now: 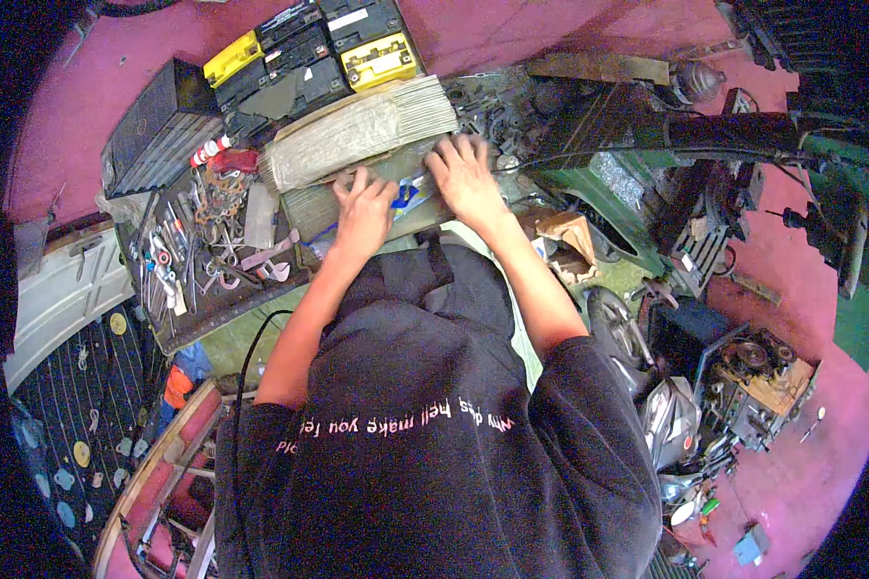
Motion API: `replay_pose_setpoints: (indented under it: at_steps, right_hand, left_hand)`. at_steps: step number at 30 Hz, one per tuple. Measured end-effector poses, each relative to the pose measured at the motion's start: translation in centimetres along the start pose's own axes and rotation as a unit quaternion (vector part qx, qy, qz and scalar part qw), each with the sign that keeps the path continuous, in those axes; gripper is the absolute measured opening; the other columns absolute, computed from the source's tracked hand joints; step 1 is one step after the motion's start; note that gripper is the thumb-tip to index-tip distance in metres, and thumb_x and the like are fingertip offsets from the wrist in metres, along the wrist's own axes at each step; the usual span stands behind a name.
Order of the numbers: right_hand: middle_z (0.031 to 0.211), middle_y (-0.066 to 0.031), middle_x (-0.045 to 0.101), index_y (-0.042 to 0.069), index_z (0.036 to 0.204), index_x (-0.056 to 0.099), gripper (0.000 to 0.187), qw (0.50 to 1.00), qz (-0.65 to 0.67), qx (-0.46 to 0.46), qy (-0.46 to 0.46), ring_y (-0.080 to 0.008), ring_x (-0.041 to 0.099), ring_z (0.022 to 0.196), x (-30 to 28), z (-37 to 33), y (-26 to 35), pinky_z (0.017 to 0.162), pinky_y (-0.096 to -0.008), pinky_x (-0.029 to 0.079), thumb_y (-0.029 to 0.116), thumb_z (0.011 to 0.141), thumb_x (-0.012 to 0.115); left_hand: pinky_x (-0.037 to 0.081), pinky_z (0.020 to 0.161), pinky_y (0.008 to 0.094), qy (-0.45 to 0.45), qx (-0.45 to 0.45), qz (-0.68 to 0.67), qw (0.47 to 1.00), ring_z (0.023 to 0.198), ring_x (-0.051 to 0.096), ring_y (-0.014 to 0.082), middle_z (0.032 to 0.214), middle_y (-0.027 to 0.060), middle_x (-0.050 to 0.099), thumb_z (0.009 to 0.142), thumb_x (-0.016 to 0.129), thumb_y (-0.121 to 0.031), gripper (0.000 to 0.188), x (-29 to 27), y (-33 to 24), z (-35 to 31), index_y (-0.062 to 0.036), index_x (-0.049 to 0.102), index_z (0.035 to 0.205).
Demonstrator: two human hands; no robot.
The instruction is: Repairing and assembling small mechanical components at a workbench.
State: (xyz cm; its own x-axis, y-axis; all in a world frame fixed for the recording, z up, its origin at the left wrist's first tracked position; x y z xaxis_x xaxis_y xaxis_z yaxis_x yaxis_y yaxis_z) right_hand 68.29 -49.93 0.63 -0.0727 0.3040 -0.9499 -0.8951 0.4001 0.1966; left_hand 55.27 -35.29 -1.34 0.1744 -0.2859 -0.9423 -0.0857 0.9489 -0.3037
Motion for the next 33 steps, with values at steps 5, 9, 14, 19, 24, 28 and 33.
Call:
replay_pose_setpoints:
  at_steps: [5, 9, 14, 19, 24, 28, 33]
  right_hand:
    - [0.118, -0.0121, 0.058, 0.008, 0.116, 0.063, 0.028, 1.000, 0.002, -0.011, 0.017, -0.0344, 0.052, 0.121, 0.1, -0.8, -0.2, 0.110, -0.0577, 0.035, 0.013, 0.089, 0.056]
    - [0.119, -0.0127, 0.058, 0.008, 0.116, 0.062, 0.028, 1.000, 0.014, 0.019, 0.016, -0.0354, 0.052, 0.122, 0.2, -1.6, -1.3, 0.110, -0.0577, 0.035, 0.012, 0.089, 0.056]
    - [0.119, -0.0130, 0.058, 0.007, 0.117, 0.062, 0.032, 0.998, 0.030, 0.045, -0.013, -0.0365, 0.052, 0.123, 1.0, -2.3, -2.2, 0.110, -0.0570, 0.035, 0.009, 0.084, 0.061]
    - [0.119, -0.0139, 0.058, 0.007, 0.117, 0.063, 0.043, 0.995, 0.034, 0.096, -0.002, -0.0375, 0.052, 0.120, 1.1, -2.7, -3.2, 0.107, -0.0560, 0.036, 0.003, 0.075, 0.069]
    - [0.116, -0.0142, 0.060, 0.007, 0.117, 0.066, 0.041, 0.994, 0.063, 0.091, 0.018, -0.0366, 0.052, 0.118, 1.4, -1.6, -2.9, 0.106, -0.0548, 0.036, 0.003, 0.077, 0.067]
    - [0.113, -0.0148, 0.062, 0.007, 0.117, 0.068, 0.037, 0.990, 0.077, 0.107, 0.049, -0.0367, 0.053, 0.117, 1.9, -0.3, -3.2, 0.106, -0.0543, 0.037, 0.004, 0.081, 0.064]
    - [0.116, -0.0155, 0.063, 0.006, 0.116, 0.068, 0.032, 0.992, 0.037, 0.108, 0.050, -0.0375, 0.054, 0.117, 2.7, 0.3, -4.1, 0.104, -0.0556, 0.038, 0.006, 0.085, 0.061]
  left_hand:
    - [0.035, 0.105, 0.0633, 0.006, -0.012, -0.009, 1.000, 0.119, 0.057, 0.0303, 0.103, 0.0048, 0.071, 0.078, 0.077, -0.011, 0.023, 0.5, -0.2, 0.2, -0.0128, 0.073, 0.101]
    - [0.035, 0.105, 0.0618, 0.029, -0.092, -0.028, 0.995, 0.121, 0.057, 0.0313, 0.106, 0.0082, 0.074, 0.083, 0.077, -0.018, 0.023, -0.3, 0.3, 0.4, -0.0106, 0.075, 0.105]
    - [0.035, 0.106, 0.0602, 0.078, -0.129, -0.029, 0.988, 0.121, 0.058, 0.0325, 0.110, 0.0102, 0.075, 0.083, 0.082, -0.023, 0.030, -1.9, 3.0, -0.5, -0.0100, 0.076, 0.109]
    - [0.036, 0.105, 0.0597, 0.119, -0.174, -0.013, 0.977, 0.120, 0.059, 0.0321, 0.113, 0.0118, 0.076, 0.084, 0.080, -0.017, 0.026, -3.5, 5.8, -2.5, -0.0094, 0.076, 0.108]
    - [0.032, 0.108, 0.0634, 0.047, -0.220, -0.006, 0.974, 0.119, 0.059, 0.0309, 0.115, 0.0085, 0.076, 0.087, 0.078, -0.019, 0.024, -5.6, 7.3, -3.0, -0.0137, 0.078, 0.110]
    - [0.032, 0.108, 0.0586, 0.033, -0.212, -0.006, 0.977, 0.117, 0.059, 0.0293, 0.112, 0.0059, 0.076, 0.087, 0.080, -0.024, 0.022, -6.2, 8.8, -1.7, -0.0121, 0.079, 0.106]
    - [0.033, 0.103, 0.0579, 0.015, -0.201, 0.017, 0.979, 0.113, 0.059, 0.0300, 0.107, 0.0056, 0.075, 0.083, 0.079, -0.017, 0.020, -6.2, 10.2, -2.5, -0.0126, 0.078, 0.103]
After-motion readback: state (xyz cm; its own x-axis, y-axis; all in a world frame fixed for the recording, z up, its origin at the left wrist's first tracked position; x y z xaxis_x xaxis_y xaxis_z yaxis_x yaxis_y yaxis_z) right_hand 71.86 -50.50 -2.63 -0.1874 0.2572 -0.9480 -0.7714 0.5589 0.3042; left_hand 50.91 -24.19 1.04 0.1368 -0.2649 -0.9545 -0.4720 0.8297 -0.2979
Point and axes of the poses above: each hand's wrist, its own z-axis towards the middle knuckle, its own x-axis out of the palm, y = z × x, the point moved 3 cm from there along z, towards the middle knuckle
